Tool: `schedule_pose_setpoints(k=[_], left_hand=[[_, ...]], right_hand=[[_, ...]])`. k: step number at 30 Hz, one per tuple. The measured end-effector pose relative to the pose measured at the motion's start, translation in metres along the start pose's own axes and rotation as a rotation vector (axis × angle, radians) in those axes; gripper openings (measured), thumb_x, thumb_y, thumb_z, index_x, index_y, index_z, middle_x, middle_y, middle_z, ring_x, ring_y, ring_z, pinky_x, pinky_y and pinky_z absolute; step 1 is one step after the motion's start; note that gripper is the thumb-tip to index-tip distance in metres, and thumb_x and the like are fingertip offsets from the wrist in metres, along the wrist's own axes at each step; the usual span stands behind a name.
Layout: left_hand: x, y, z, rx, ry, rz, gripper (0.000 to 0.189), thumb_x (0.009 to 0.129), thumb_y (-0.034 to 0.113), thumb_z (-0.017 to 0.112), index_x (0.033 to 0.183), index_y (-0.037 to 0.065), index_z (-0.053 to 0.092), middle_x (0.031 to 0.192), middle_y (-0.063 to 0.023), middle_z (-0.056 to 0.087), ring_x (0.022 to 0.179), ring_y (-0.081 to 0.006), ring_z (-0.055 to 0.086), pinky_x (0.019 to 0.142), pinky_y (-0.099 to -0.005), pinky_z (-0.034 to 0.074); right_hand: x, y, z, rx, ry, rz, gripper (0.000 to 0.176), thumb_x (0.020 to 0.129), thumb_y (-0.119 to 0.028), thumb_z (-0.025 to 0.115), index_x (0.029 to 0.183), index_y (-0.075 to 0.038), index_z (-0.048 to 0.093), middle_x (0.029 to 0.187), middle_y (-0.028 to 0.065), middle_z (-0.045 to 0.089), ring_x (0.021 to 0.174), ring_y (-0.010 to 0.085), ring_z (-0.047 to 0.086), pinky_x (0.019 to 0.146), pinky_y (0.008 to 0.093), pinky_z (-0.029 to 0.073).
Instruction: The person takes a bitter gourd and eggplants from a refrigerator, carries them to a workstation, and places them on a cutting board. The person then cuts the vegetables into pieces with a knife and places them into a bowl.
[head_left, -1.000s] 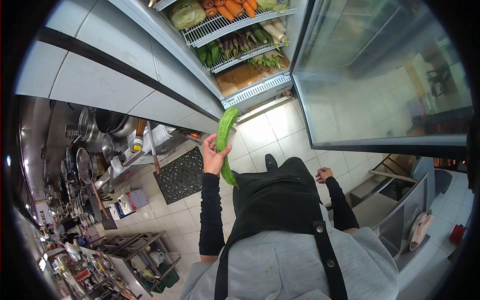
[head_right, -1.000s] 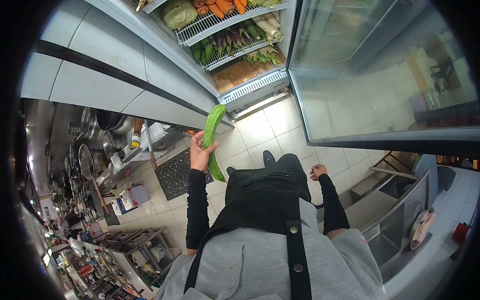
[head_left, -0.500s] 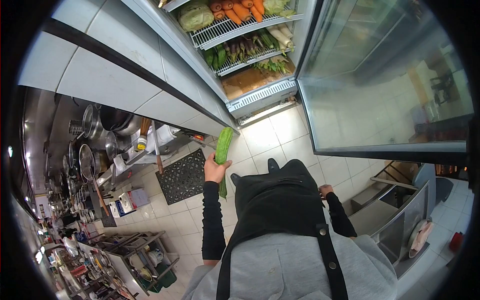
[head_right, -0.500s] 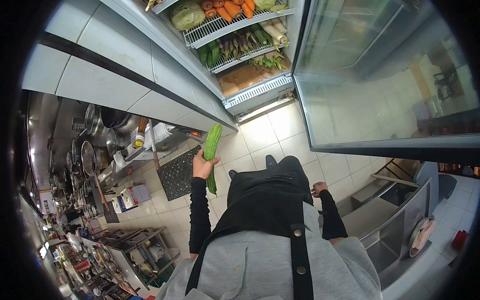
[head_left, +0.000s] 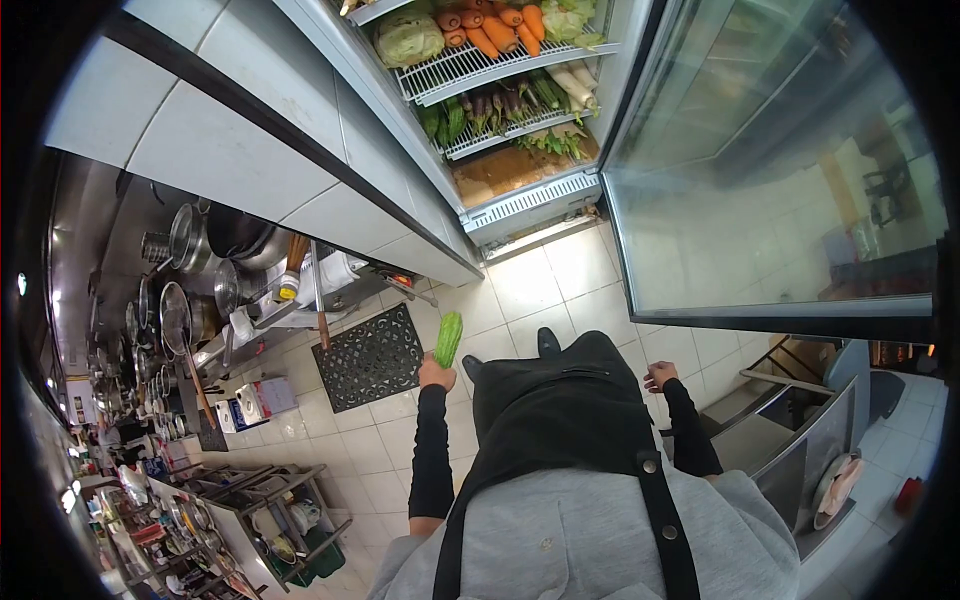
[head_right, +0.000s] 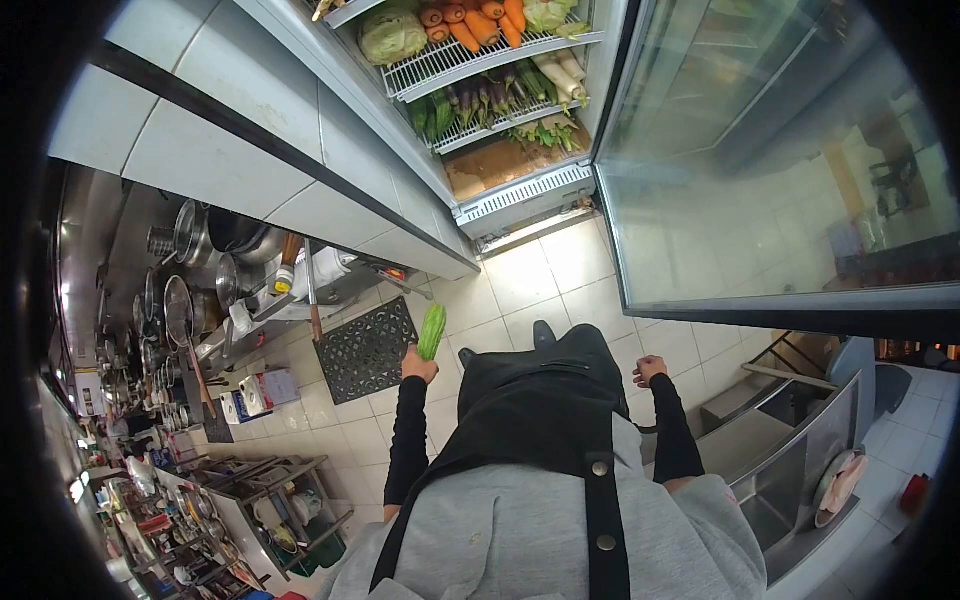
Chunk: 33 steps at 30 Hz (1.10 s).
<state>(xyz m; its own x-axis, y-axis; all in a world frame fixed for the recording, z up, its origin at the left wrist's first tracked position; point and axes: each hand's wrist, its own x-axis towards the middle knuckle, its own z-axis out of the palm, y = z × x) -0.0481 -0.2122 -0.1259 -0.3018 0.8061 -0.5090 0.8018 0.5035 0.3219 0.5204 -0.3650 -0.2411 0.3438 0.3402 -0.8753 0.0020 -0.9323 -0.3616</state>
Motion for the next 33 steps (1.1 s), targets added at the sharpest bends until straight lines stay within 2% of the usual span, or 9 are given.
schedule_pose_setpoints(k=[3, 6, 12, 13, 17, 25, 28, 31, 33], left_hand=[[0.011, -0.049, 0.027, -0.013, -0.015, -0.110, 0.067, 0.065, 0.016, 0.087, 0.122, -0.005, 0.060, 0.113, -0.0293, 0.071, 0.110, -0.0442, 0.069, 0.097, -0.0475, 0.055], [0.011, -0.087, 0.047, -0.073, -0.030, -0.188, 0.073, 0.061, 0.020, 0.093, 0.122, -0.005, 0.061, 0.114, -0.0264, 0.072, 0.108, -0.0405, 0.071, 0.096, -0.0464, 0.056], [-0.001, -0.117, 0.057, -0.074, -0.128, -0.304, 0.064, 0.065, 0.023, 0.092, 0.116, -0.008, 0.065, 0.110, -0.0232, 0.074, 0.104, -0.0368, 0.072, 0.092, -0.0437, 0.057], [-0.008, -0.118, 0.057, -0.126, -0.123, -0.333, 0.064, 0.068, 0.029, 0.090, 0.113, -0.009, 0.065, 0.112, -0.0259, 0.073, 0.108, -0.0383, 0.071, 0.098, -0.0442, 0.054], [-0.009, -0.120, 0.062, -0.252, -0.110, -0.376, 0.062, 0.070, 0.032, 0.087, 0.112, -0.009, 0.067, 0.108, -0.0248, 0.074, 0.105, -0.0372, 0.072, 0.095, -0.0434, 0.055], [-0.009, -0.134, 0.087, -0.363, -0.048, -0.466, 0.028, 0.066, 0.013, 0.078, 0.084, -0.007, 0.073, 0.085, -0.0210, 0.074, 0.081, -0.0342, 0.074, 0.075, -0.0428, 0.059], [-0.003, -0.163, 0.126, -0.256, 0.056, -0.583, 0.019, 0.064, 0.012, 0.077, 0.070, -0.005, 0.072, 0.083, -0.0208, 0.074, 0.076, -0.0318, 0.074, 0.073, -0.0445, 0.059], [-0.019, -0.164, 0.119, -0.052, -0.277, -0.508, 0.032, 0.069, 0.016, 0.079, 0.090, -0.008, 0.072, 0.092, -0.0198, 0.076, 0.092, -0.0339, 0.075, 0.085, -0.0420, 0.060], [-0.034, -0.159, 0.116, -0.127, -0.282, -0.566, 0.032, 0.068, 0.016, 0.080, 0.089, -0.008, 0.072, 0.092, -0.0191, 0.076, 0.091, -0.0322, 0.075, 0.085, -0.0414, 0.060]], right_hand=[[0.001, 0.005, -0.011, 0.008, 0.033, -0.036, 0.021, 0.099, -0.017, 0.058, 0.113, -0.003, 0.065, 0.083, 0.0131, 0.073, 0.057, 0.0237, 0.070, 0.051, 0.0384, 0.058], [0.005, 0.002, -0.022, 0.065, 0.103, -0.095, 0.028, 0.099, -0.015, 0.060, 0.123, -0.002, 0.060, 0.091, 0.0154, 0.073, 0.060, 0.0252, 0.071, 0.052, 0.0404, 0.058], [0.004, -0.038, -0.041, 0.198, 0.303, -0.327, 0.058, 0.092, -0.002, 0.062, 0.146, -0.006, 0.040, 0.107, 0.0172, 0.065, 0.062, 0.0243, 0.070, 0.050, 0.0396, 0.057], [0.005, -0.045, -0.044, 0.211, 0.301, -0.346, 0.061, 0.092, -0.002, 0.062, 0.148, -0.008, 0.037, 0.110, 0.0173, 0.063, 0.063, 0.0243, 0.071, 0.050, 0.0386, 0.058], [0.019, -0.060, -0.047, 0.189, 0.244, -0.308, 0.068, 0.093, -0.003, 0.062, 0.152, -0.012, 0.030, 0.112, 0.0182, 0.063, 0.065, 0.0252, 0.071, 0.052, 0.0393, 0.059], [0.031, -0.036, -0.025, 0.088, 0.110, -0.183, 0.072, 0.088, -0.005, 0.065, 0.154, -0.010, 0.036, 0.099, 0.0190, 0.070, 0.062, 0.0286, 0.072, 0.051, 0.0437, 0.059], [0.036, -0.004, -0.012, -0.007, 0.016, -0.064, 0.059, 0.087, -0.007, 0.065, 0.144, -0.008, 0.050, 0.093, 0.0166, 0.073, 0.065, 0.0278, 0.074, 0.056, 0.0419, 0.061], [0.008, 0.007, -0.002, -0.101, -0.063, 0.003, 0.045, 0.090, -0.011, 0.064, 0.134, -0.006, 0.058, 0.093, 0.0152, 0.075, 0.067, 0.0265, 0.074, 0.059, 0.0411, 0.062], [0.003, 0.018, 0.004, -0.100, -0.077, 0.025, 0.040, 0.091, -0.013, 0.063, 0.130, -0.005, 0.060, 0.094, 0.0138, 0.075, 0.068, 0.0257, 0.074, 0.060, 0.0406, 0.062]])
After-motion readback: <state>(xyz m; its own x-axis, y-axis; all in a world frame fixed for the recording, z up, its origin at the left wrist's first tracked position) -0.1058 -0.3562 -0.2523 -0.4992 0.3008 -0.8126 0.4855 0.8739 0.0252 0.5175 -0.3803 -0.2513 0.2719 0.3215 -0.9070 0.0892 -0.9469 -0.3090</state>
